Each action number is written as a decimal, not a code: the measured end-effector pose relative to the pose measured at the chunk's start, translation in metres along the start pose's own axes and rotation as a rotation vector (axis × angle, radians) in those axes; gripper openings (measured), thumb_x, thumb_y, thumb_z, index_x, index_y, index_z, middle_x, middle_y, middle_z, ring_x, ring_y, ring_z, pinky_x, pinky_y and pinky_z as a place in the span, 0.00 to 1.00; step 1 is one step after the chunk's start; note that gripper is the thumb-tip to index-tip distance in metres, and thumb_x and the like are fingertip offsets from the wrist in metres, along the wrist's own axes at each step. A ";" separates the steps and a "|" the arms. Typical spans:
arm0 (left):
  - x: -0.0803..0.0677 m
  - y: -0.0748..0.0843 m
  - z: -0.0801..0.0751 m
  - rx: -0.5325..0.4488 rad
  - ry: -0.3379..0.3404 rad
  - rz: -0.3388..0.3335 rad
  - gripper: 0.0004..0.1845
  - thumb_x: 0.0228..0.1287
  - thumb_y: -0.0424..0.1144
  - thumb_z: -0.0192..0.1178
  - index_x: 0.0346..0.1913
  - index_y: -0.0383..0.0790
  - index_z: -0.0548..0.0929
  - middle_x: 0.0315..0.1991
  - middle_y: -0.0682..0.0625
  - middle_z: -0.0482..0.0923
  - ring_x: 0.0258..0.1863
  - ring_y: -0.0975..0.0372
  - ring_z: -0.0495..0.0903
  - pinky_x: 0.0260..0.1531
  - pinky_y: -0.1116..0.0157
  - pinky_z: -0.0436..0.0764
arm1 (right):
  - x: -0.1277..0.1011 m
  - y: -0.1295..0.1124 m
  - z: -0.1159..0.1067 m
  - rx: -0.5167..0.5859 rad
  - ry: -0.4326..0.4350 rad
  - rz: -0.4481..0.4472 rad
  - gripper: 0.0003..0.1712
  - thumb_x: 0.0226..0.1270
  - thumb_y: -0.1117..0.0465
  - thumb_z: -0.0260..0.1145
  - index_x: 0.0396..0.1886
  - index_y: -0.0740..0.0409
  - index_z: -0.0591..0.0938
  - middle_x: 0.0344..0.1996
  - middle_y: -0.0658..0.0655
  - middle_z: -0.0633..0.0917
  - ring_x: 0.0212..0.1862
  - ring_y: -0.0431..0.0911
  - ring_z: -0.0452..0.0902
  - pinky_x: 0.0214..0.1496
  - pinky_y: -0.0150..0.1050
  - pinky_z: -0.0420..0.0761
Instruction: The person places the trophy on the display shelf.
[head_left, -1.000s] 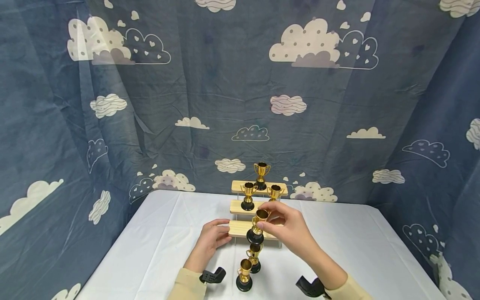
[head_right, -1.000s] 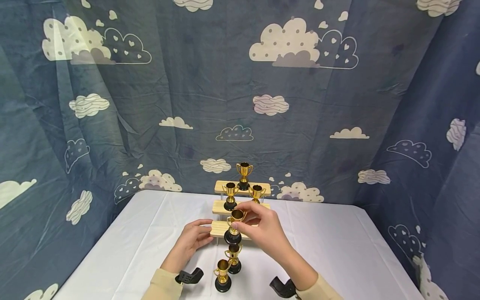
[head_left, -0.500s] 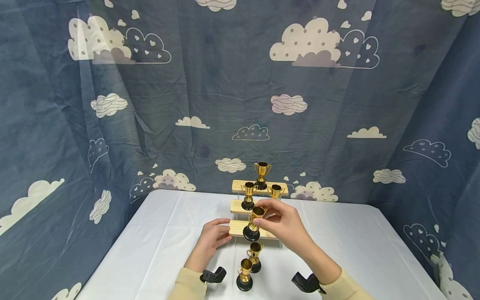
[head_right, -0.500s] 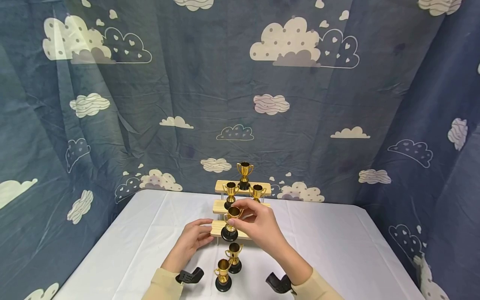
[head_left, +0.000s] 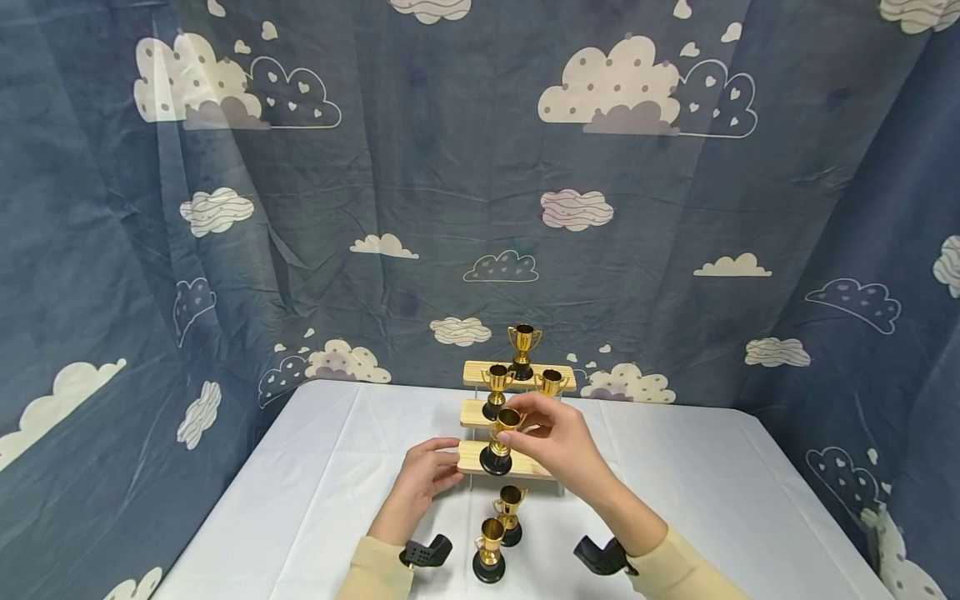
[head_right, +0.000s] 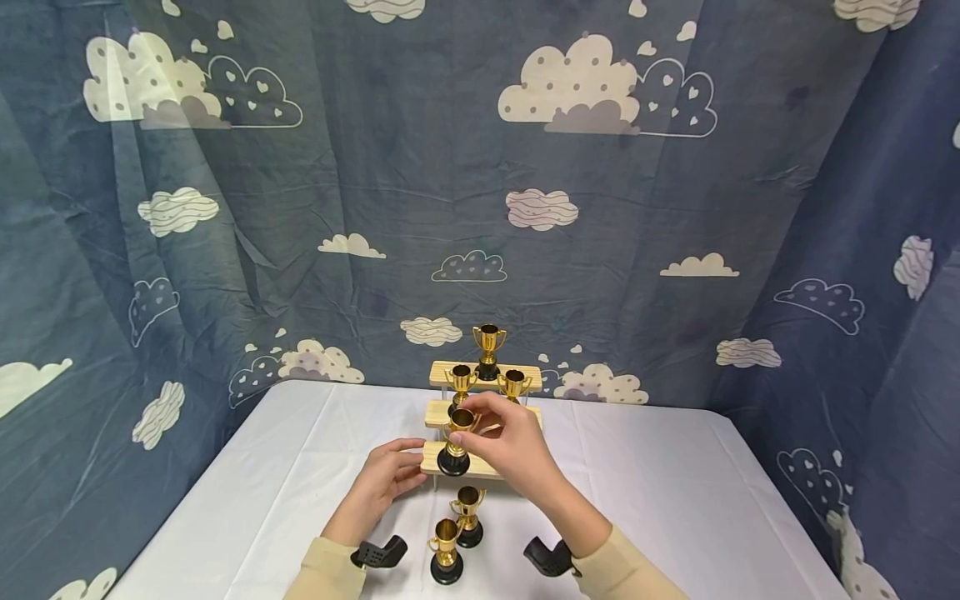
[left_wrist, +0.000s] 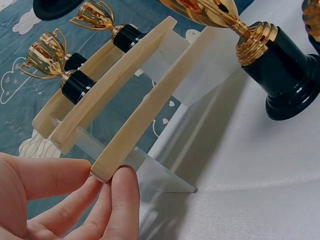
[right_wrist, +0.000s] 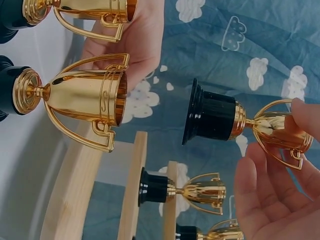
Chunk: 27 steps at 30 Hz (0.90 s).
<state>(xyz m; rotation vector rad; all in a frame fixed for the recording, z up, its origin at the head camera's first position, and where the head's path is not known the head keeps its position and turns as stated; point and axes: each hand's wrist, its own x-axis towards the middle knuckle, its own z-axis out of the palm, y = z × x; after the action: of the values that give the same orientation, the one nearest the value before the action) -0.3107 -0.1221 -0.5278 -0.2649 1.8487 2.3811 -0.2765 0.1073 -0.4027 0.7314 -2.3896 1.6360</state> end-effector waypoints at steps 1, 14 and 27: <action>0.000 0.000 0.000 0.001 -0.001 0.000 0.23 0.61 0.27 0.62 0.60 0.28 0.79 0.43 0.41 0.82 0.33 0.59 0.83 0.38 0.62 0.87 | 0.001 0.000 0.001 -0.004 0.000 0.003 0.21 0.57 0.53 0.79 0.51 0.47 0.85 0.44 0.48 0.86 0.41 0.49 0.84 0.44 0.41 0.87; 0.000 -0.001 0.000 -0.004 0.010 -0.003 0.22 0.59 0.27 0.63 0.59 0.29 0.80 0.42 0.42 0.82 0.33 0.59 0.83 0.38 0.62 0.87 | 0.008 0.009 0.009 -0.021 -0.015 0.049 0.21 0.56 0.51 0.80 0.49 0.43 0.85 0.44 0.46 0.86 0.41 0.49 0.84 0.40 0.42 0.86; 0.003 -0.001 0.000 -0.003 0.010 -0.006 0.22 0.59 0.26 0.63 0.58 0.29 0.80 0.41 0.43 0.84 0.34 0.59 0.85 0.40 0.60 0.87 | 0.020 0.021 0.017 -0.091 -0.010 0.065 0.20 0.55 0.52 0.81 0.47 0.40 0.85 0.42 0.42 0.85 0.40 0.45 0.83 0.40 0.42 0.85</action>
<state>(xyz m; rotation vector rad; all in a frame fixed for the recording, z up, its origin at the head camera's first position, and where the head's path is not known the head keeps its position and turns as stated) -0.3129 -0.1222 -0.5295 -0.2826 1.8461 2.3825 -0.3016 0.0917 -0.4185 0.6549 -2.5014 1.5381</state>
